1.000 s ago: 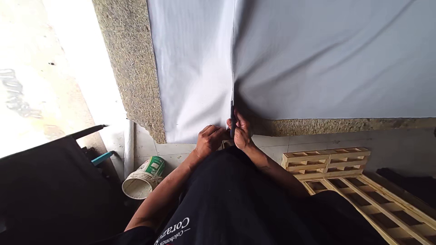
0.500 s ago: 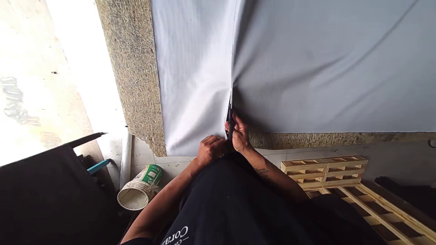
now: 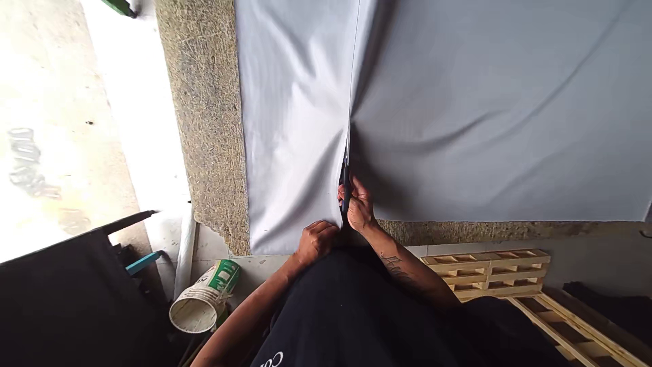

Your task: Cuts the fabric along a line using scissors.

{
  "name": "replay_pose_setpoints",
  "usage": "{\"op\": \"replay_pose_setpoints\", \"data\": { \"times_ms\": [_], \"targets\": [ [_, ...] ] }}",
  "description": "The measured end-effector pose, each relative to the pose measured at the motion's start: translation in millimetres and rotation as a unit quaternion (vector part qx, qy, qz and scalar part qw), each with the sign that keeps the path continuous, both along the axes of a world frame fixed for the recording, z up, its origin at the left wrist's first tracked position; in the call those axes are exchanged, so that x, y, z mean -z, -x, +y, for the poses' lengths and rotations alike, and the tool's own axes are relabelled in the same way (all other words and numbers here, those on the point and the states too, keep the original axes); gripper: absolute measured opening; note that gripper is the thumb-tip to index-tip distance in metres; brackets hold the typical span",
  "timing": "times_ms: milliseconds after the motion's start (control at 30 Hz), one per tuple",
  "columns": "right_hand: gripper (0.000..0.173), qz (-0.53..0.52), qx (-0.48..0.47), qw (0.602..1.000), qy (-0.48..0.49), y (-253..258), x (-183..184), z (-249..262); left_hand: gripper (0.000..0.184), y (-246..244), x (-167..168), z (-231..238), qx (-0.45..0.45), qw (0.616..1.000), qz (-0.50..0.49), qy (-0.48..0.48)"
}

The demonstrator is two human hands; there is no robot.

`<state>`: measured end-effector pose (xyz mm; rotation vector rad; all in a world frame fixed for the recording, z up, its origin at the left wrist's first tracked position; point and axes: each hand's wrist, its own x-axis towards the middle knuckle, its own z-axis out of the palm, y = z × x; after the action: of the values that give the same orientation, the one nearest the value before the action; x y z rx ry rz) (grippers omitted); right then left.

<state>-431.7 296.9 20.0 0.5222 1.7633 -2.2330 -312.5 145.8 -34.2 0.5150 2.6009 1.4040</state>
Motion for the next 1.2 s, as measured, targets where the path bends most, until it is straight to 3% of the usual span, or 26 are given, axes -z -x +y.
{"op": "replay_pose_setpoints", "data": {
  "times_ms": [200,600,833,933,1200],
  "targets": [
    [0.032,0.026,-0.006,1.000,0.009,35,1,-1,0.018,6,15,2,0.007,1.000,0.020,0.011],
    [0.038,0.051,-0.001,0.998,0.022,82,4,-5,0.022,9,28,6,-0.015,0.993,0.088,0.073],
    [0.032,0.059,0.007,0.998,0.009,115,0,-6,0.024,10,26,7,-0.020,0.993,0.084,0.075],
    [0.041,0.055,-0.001,0.998,0.019,121,3,-6,0.023,11,29,6,-0.022,0.993,0.090,0.071],
    [0.037,0.072,0.008,0.997,0.014,155,2,-13,0.023,12,29,6,-0.026,0.992,0.096,0.080]
  ]
}}
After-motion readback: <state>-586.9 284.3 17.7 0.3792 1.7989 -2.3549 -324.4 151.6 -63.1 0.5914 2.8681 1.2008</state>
